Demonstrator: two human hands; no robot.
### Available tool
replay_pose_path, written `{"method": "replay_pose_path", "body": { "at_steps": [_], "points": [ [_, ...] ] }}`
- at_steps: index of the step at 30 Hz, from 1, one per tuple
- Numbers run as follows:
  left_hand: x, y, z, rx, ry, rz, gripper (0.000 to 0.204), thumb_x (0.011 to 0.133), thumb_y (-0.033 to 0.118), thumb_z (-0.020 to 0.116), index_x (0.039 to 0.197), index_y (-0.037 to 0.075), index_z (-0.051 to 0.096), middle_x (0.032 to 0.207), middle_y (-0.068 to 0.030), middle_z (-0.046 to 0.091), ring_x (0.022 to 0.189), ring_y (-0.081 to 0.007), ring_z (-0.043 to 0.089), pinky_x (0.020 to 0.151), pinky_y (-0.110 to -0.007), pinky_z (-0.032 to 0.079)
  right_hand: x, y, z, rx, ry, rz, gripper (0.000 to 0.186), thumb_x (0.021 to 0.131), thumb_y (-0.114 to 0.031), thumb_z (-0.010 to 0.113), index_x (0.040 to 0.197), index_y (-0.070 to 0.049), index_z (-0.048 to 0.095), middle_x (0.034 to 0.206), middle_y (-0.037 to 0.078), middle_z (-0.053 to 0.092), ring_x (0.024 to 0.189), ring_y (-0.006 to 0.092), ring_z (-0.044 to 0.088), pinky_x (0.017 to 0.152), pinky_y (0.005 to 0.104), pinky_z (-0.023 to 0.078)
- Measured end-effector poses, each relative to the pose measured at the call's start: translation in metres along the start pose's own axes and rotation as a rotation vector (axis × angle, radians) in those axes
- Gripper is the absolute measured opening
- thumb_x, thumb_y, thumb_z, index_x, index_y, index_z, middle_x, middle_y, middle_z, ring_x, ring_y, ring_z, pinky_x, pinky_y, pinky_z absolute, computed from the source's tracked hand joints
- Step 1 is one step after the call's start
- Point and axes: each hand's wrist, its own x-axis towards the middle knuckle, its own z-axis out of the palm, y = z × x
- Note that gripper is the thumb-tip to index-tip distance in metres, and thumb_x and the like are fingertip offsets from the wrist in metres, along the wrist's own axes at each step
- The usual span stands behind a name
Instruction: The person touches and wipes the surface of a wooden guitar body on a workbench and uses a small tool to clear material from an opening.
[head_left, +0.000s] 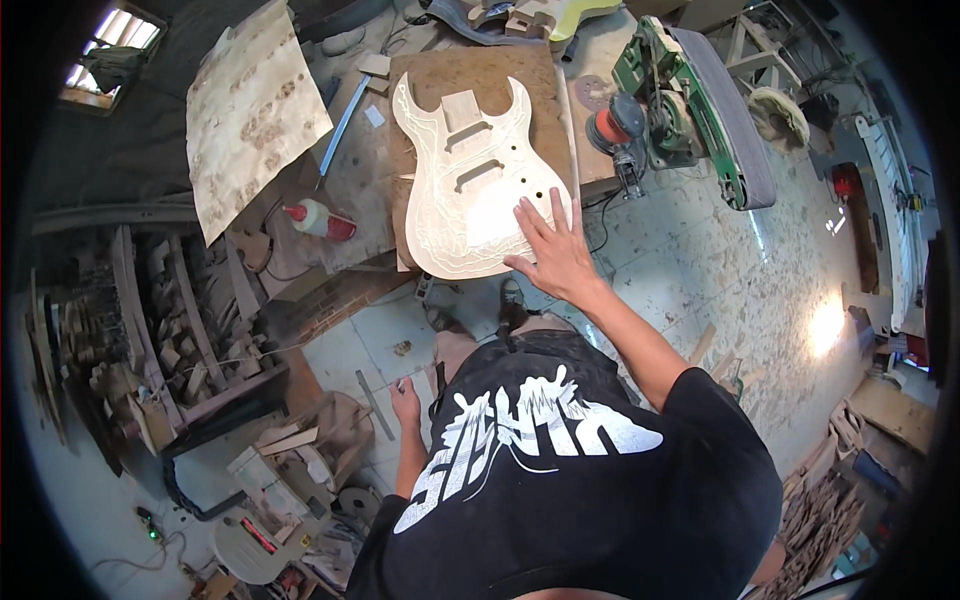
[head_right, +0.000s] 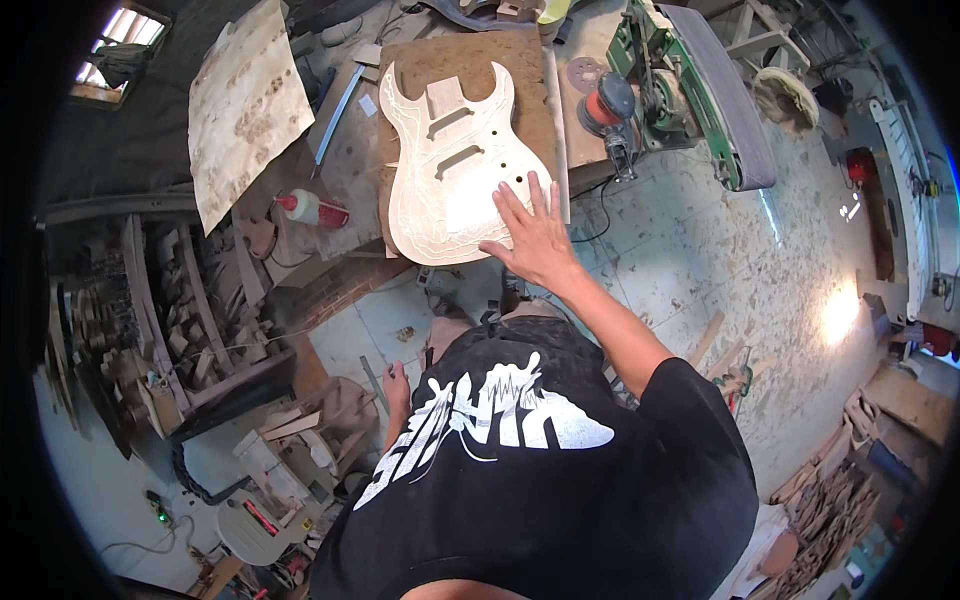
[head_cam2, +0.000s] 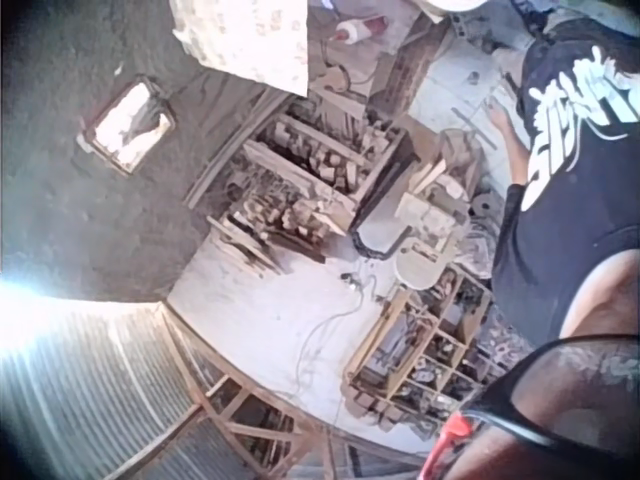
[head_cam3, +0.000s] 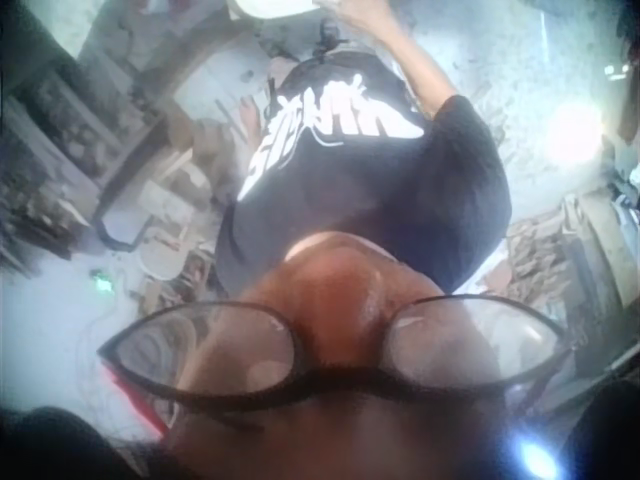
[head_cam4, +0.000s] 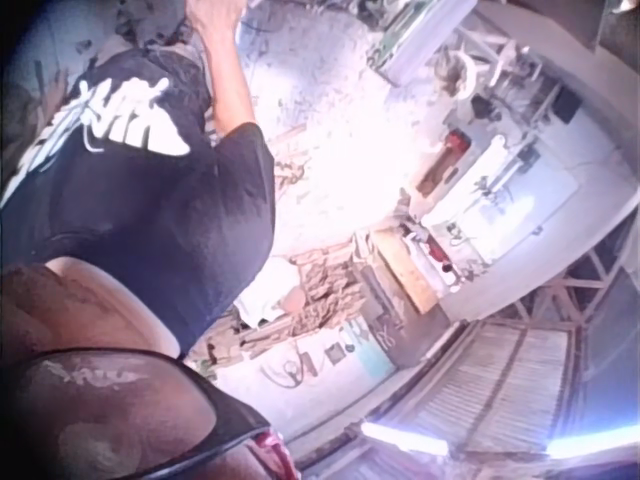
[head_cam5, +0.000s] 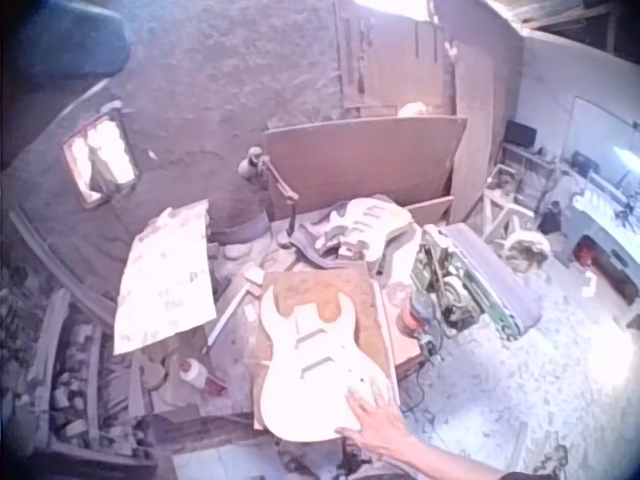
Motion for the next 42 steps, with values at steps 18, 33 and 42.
{"method": "replay_pose_path", "body": {
  "at_steps": [18,33,42],
  "points": [
    [0.067,0.017,-0.057,0.143,-0.144,0.084,0.065,0.101,0.05,0.057,0.143,0.0,0.054,0.133,-0.0264,0.064,0.125,-0.0366,0.061,0.107,-0.044,0.045,-0.003,-0.005,0.013,-0.181,0.101,0.283,0.074,0.098,-0.073,0.038,0.153,-0.025,0.052,0.171,0.015,0.017,0.156,0.0486,0.004,0.122,0.0675,0.001],
    [0.03,0.175,-0.059,0.144,0.059,0.68,0.026,0.101,0.023,0.063,0.109,0.0,0.072,0.1,-0.0161,0.072,0.092,-0.0304,0.068,0.087,-0.039,0.052,-0.011,-0.033,0.007,0.096,0.122,0.258,0.073,0.098,-0.065,0.05,0.151,-0.015,0.052,0.168,0.025,0.018,0.154,0.0534,0.009,0.121,0.0672,0.011],
    [-0.065,0.513,0.062,0.337,-0.288,1.563,0.024,0.082,0.012,0.08,0.106,0.01,0.078,0.092,-0.0108,0.063,0.091,-0.03,0.06,0.082,-0.04,0.049,-0.015,-0.033,0.004,0.309,0.116,0.254,0.07,0.096,-0.062,0.058,0.149,-0.017,0.054,0.168,0.024,0.018,0.154,0.0522,0.009,0.122,0.0655,0.012]
  ]
}}
